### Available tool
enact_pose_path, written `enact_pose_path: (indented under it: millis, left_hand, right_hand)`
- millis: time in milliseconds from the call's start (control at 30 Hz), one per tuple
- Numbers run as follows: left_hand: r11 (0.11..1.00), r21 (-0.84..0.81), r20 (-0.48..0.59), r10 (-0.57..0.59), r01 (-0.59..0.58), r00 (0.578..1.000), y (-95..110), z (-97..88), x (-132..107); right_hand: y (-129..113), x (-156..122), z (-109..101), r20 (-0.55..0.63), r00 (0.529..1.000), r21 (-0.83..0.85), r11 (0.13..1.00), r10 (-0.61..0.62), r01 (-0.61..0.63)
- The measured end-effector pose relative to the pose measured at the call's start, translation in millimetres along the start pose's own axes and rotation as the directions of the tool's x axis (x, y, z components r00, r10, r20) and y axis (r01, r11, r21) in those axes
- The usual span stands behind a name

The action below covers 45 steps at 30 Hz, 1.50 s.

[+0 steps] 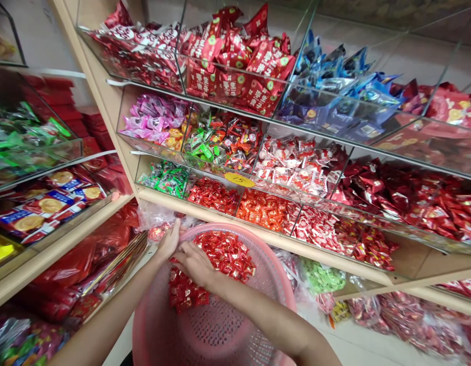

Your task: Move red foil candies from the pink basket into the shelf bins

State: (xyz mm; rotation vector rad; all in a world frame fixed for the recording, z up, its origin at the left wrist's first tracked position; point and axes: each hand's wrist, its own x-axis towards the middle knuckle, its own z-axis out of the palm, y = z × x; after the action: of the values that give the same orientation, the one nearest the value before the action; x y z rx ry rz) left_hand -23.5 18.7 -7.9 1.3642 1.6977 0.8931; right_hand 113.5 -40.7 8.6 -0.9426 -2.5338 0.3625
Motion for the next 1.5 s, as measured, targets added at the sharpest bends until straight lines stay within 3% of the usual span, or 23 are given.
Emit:
enact_pose_path:
  millis: [167,300,367,467,533,600,667,767,867,1000,1300,1400,1500]
  left_hand:
    - [0.999,0.029,-0.013,0.015,-0.014,1.0,0.5,0.8,-0.5]
    - [0.999,0.039,-0.001,0.005,-0.005,1.0,-1.3,2.0,1.1]
    - [0.999,0.045,-0.004,0.003,-0.003,1.0,-1.1,1.8,0.8]
    - [0.998,0.06,-0.008,0.017,-0.017,1.0,0.5,0.5,-1.1]
    - [0.997,0.072,-0.008,0.009,-0.009,1.0,1.5,-0.3,-2.4]
    - [0.997,0.078,-0.005,-0.009,0.009,1.0,1.8,-0.6,-2.9]
    - [0.997,0.079,-0.006,-0.013,0.014,1.0,1.4,-0.5,-2.7]
    - [0.997,0.076,-0.004,0.002,-0.002,1.0,1.0,0.0,-2.5]
    - [0.997,0.073,0.007,-0.014,0.014,1.0,2.7,0.0,-3.3]
    - [0.997,0.069,0.023,-0.03,0.028,0.999,5.0,-0.6,-4.7]
    - [0.999,0.044,0.017,0.018,-0.019,1.0,4.9,-1.6,-6.1]
    - [0.997,0.079,0.027,0.022,-0.024,0.999,8.3,-2.9,-8.6]
    - [0.995,0.103,0.03,0.013,-0.016,0.999,10.6,-3.8,-10.4]
  right_hand:
    - [19.4,-11.5,-16.1,-0.069,0.977,0.153,0.97,0.203,-0.191]
    - [29.8,-15.4,-13.1,-0.048,0.936,0.387,0.871,0.348,-0.303]
    - [33.5,-13.8,-7.9,-0.025,0.915,0.52,0.787,0.402,-0.331]
    - [41.0,-8.6,-0.6,0.053,0.859,0.711,0.585,0.509,-0.39]
    - [47.4,-4.7,0.8,0.067,0.838,0.758,0.518,0.541,-0.395]
    - [53.5,-1.4,-1.9,0.018,0.847,0.726,0.576,0.531,-0.376]
    - [57.9,0.6,-7.7,-0.048,0.884,0.63,0.7,0.466,-0.335]
    - [59.8,1.1,-17.3,-0.105,0.932,0.425,0.863,0.348,-0.274]
    - [57.8,0.4,-22.1,-0.127,0.942,0.191,0.94,0.311,-0.284]
    - [52.7,2.0,-19.0,-0.046,0.959,0.012,0.96,0.281,-0.281]
    - [48.0,10.1,-6.6,0.031,0.959,-0.074,0.958,0.281,-0.278]
    - [47.5,9.9,-9.5,0.018,0.964,-0.069,0.963,0.264,-0.262]
    - [50.4,15.0,-23.0,-0.07,0.972,-0.037,0.973,0.226,-0.229]
